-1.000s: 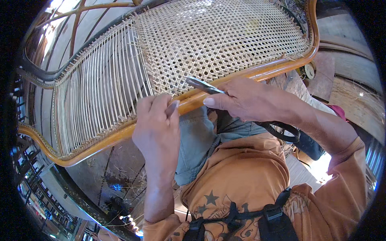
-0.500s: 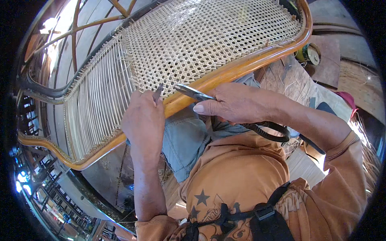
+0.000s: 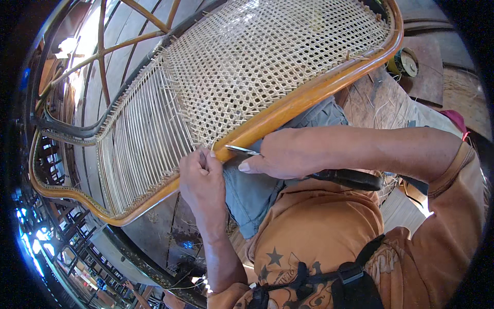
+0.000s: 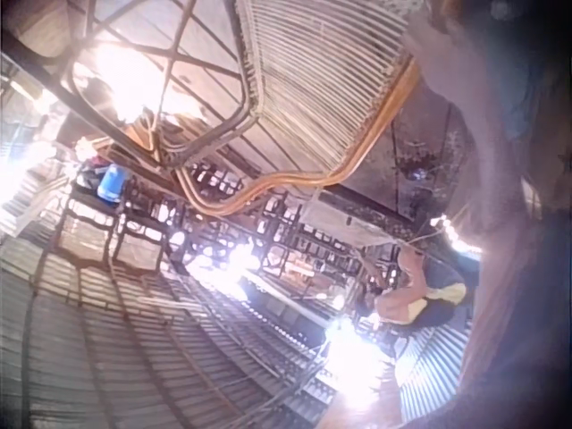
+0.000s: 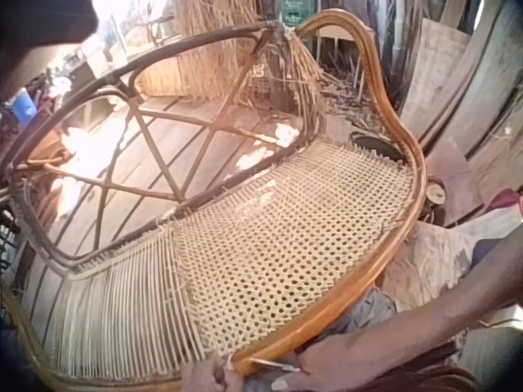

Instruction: Weaving rattan webbing onto a chair frame and trimming the edges with a knife.

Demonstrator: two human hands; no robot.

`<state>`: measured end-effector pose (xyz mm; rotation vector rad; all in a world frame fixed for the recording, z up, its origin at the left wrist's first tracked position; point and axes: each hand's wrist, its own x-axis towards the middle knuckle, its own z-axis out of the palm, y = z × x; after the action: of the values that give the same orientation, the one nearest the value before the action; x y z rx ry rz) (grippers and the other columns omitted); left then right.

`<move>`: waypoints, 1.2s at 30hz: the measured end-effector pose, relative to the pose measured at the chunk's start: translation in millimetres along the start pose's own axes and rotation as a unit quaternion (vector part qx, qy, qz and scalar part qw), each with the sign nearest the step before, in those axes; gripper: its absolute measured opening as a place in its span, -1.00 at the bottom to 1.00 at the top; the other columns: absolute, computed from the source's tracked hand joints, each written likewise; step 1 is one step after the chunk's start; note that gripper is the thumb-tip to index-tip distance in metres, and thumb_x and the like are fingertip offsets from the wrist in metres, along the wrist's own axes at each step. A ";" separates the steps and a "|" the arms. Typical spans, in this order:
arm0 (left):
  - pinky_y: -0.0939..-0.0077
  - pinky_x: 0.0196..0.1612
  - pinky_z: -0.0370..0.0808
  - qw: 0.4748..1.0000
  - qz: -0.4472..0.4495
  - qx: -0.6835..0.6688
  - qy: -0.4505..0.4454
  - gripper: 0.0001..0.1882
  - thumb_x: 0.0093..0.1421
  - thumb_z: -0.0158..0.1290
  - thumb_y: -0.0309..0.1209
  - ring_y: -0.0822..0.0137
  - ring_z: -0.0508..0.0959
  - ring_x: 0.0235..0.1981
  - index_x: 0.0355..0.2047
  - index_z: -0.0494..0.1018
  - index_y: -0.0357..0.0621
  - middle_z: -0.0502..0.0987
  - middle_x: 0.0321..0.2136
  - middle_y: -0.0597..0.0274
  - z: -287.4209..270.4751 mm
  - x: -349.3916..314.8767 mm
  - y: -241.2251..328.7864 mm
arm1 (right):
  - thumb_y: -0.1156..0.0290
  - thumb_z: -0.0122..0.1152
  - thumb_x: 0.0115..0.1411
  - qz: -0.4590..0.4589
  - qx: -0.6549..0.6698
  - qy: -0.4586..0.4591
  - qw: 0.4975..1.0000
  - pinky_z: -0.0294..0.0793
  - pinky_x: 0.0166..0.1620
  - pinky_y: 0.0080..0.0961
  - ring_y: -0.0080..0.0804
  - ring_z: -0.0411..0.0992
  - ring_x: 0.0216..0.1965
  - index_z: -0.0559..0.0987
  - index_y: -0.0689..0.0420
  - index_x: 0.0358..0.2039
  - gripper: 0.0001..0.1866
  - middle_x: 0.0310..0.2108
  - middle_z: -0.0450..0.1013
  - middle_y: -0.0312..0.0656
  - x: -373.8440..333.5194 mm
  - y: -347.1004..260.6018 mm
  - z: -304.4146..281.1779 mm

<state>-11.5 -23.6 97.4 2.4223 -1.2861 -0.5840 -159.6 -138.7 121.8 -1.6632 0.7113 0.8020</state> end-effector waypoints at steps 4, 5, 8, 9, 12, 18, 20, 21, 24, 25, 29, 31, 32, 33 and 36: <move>0.40 -0.38 0.38 0.998 -0.007 -0.061 0.017 -0.89 0.12 0.05 -0.49 0.31 0.44 -0.49 -0.35 0.45 -0.27 0.39 -0.45 0.14 4.7 -1.2 -4.3 | -0.02 -0.24 0.31 -0.027 0.002 0.020 0.999 0.37 -0.25 -0.10 0.11 0.43 -0.38 0.46 0.37 -0.29 -0.40 -0.50 0.42 0.21 14.7 -4.1 0.6; 0.43 -0.40 0.38 0.997 -0.006 -0.080 0.017 -0.90 0.12 0.06 -0.51 0.35 0.42 -0.51 -0.36 0.45 -0.27 0.37 -0.46 0.16 6.2 -1.2 -5.1 | 0.01 -0.28 0.32 -0.057 -0.029 0.033 0.997 0.37 -0.27 -0.04 0.12 0.45 -0.39 0.49 0.29 -0.25 -0.44 -0.49 0.43 0.19 16.6 -6.1 0.8; 0.49 -0.43 0.36 0.995 -0.017 -0.096 0.011 -0.93 0.10 0.06 -0.53 0.42 0.39 -0.54 -0.40 0.45 -0.26 0.35 -0.47 0.20 5.9 0.1 -4.2 | 0.04 -0.32 0.33 -0.084 -0.071 0.045 0.993 0.38 -0.29 0.04 0.13 0.48 -0.41 0.52 0.18 -0.19 -0.49 -0.50 0.45 0.17 22.8 -10.7 -0.8; 0.49 -0.44 0.35 0.994 -0.029 -0.105 0.011 -0.94 0.10 0.07 -0.53 0.42 0.39 -0.55 -0.40 0.45 -0.26 0.35 -0.48 0.21 6.0 0.5 -4.8 | 0.05 -0.32 0.33 -0.085 -0.082 0.045 0.992 0.37 -0.31 0.05 0.13 0.48 -0.41 0.52 0.15 -0.18 -0.50 -0.51 0.45 0.16 24.8 -11.9 -1.7; 0.48 -0.45 0.36 0.994 -0.022 -0.102 0.016 -0.95 0.09 0.07 -0.54 0.41 0.39 -0.57 -0.41 0.45 -0.25 0.35 -0.48 0.21 8.7 -0.2 -8.4 | 0.05 -0.32 0.33 -0.092 -0.116 0.062 0.987 0.38 -0.31 0.04 0.14 0.47 -0.41 0.52 0.15 -0.17 -0.50 -0.51 0.45 0.15 31.4 -11.1 1.1; 0.45 -0.46 0.37 0.996 0.012 -0.077 0.038 -0.94 0.09 0.08 -0.53 0.39 0.41 -0.57 -0.40 0.46 -0.25 0.36 -0.49 0.20 13.0 -2.7 -10.3 | 0.04 -0.32 0.33 -0.059 -0.204 0.024 0.977 0.40 -0.28 0.01 0.16 0.47 -0.37 0.52 0.14 -0.14 -0.50 -0.49 0.46 0.16 22.7 -19.3 -0.3; 0.41 -0.45 0.41 0.997 0.005 -0.066 0.036 -0.92 0.06 0.10 -0.51 0.31 0.46 -0.53 -0.41 0.46 -0.19 0.40 -0.46 0.19 13.2 -2.6 -8.1 | 0.02 -0.30 0.32 -0.051 -0.192 0.029 0.980 0.40 -0.26 0.01 0.15 0.47 -0.36 0.52 0.16 -0.17 -0.48 -0.49 0.46 0.15 22.6 -18.3 0.5; 0.37 -0.45 0.46 0.998 -0.005 -0.055 0.035 -0.90 0.02 0.12 -0.49 0.23 0.52 -0.49 -0.41 0.46 -0.12 0.43 -0.44 0.17 13.3 -2.5 -6.7 | -0.01 -0.27 0.31 -0.046 -0.182 0.032 0.982 0.40 -0.24 0.00 0.13 0.47 -0.35 0.53 0.18 -0.20 -0.47 -0.49 0.47 0.14 21.0 -17.3 0.7; 0.51 -0.46 0.36 0.994 0.007 -0.095 0.053 -0.93 0.10 0.07 -0.52 0.44 0.39 -0.55 -0.42 0.44 -0.27 0.37 -0.46 0.23 16.0 -2.6 -11.6 | -0.10 -0.17 0.25 0.038 -0.091 0.045 0.994 0.41 -0.21 -0.02 0.11 0.48 -0.34 0.51 0.21 -0.19 -0.42 -0.45 0.48 0.08 12.3 -17.8 3.1; 0.51 -0.46 0.36 0.994 0.004 -0.094 0.057 -0.93 0.10 0.07 -0.52 0.44 0.39 -0.55 -0.42 0.44 -0.27 0.37 -0.46 0.23 14.3 -5.2 -15.2 | -0.10 -0.17 0.25 0.035 -0.094 0.043 0.994 0.41 -0.21 -0.02 0.11 0.48 -0.34 0.51 0.21 -0.19 -0.42 -0.45 0.48 0.08 8.9 -11.6 8.4; 0.63 -0.55 0.26 0.965 -0.064 -0.235 0.093 -0.89 0.15 0.06 -0.47 0.57 0.29 -0.60 -0.46 0.40 -0.25 0.34 -0.54 0.35 2.0 -34.2 -56.0 | -0.17 0.02 0.09 0.020 -0.209 0.195 0.958 0.40 -0.09 -0.21 -0.10 0.40 -0.09 0.47 0.16 -0.10 -0.37 -0.17 0.44 -0.10 -28.7 49.2 54.8; 0.66 -0.56 0.23 0.941 -0.124 -0.296 0.104 -0.85 0.17 0.06 -0.44 0.58 0.26 -0.61 -0.49 0.38 -0.24 0.32 -0.54 0.37 3.4 -42.5 -78.6 | -0.08 0.10 0.07 -0.048 -0.253 0.268 0.928 0.38 -0.07 -0.22 -0.13 0.38 -0.09 0.47 0.15 -0.13 -0.44 -0.17 0.43 -0.13 -44.2 69.2 79.0; 0.67 -0.58 0.20 0.919 -0.192 -0.330 0.102 -0.81 0.20 0.03 -0.40 0.61 0.24 -0.63 -0.51 0.36 -0.22 0.29 -0.59 0.41 4.3 -46.0 -84.6 | 0.01 0.17 0.05 -0.110 -0.287 0.341 0.889 0.36 -0.04 -0.24 -0.15 0.36 -0.10 0.46 0.14 -0.16 -0.51 -0.16 0.41 -0.17 -46.1 75.5 83.5; 0.68 -0.60 0.17 0.889 -0.258 -0.364 0.101 -0.77 0.23 0.01 -0.36 0.63 0.23 -0.64 -0.53 0.34 -0.20 0.27 -0.64 0.44 5.7 -49.2 -91.3 | 0.01 0.17 0.05 -0.122 -0.295 0.334 0.887 0.36 -0.04 -0.24 -0.15 0.36 -0.10 0.46 0.14 -0.16 -0.51 -0.16 0.41 -0.17 -42.5 79.2 82.5; 0.69 -0.64 0.12 0.862 -0.295 -0.402 0.088 -0.72 0.28 -0.05 -0.30 0.65 0.18 -0.69 -0.55 0.31 -0.16 0.23 -0.70 0.46 21.0 -51.9 -107.7 | 0.47 0.31 -0.05 -0.274 -0.144 0.434 0.846 0.35 -0.08 -0.30 -0.18 0.35 -0.19 0.46 0.12 -0.23 -0.67 -0.30 0.43 -0.21 -28.3 78.0 61.0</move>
<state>27.2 75.5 38.9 2.0082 -0.1006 -0.8183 -247.1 -94.7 90.1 -2.3650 0.6584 -0.3301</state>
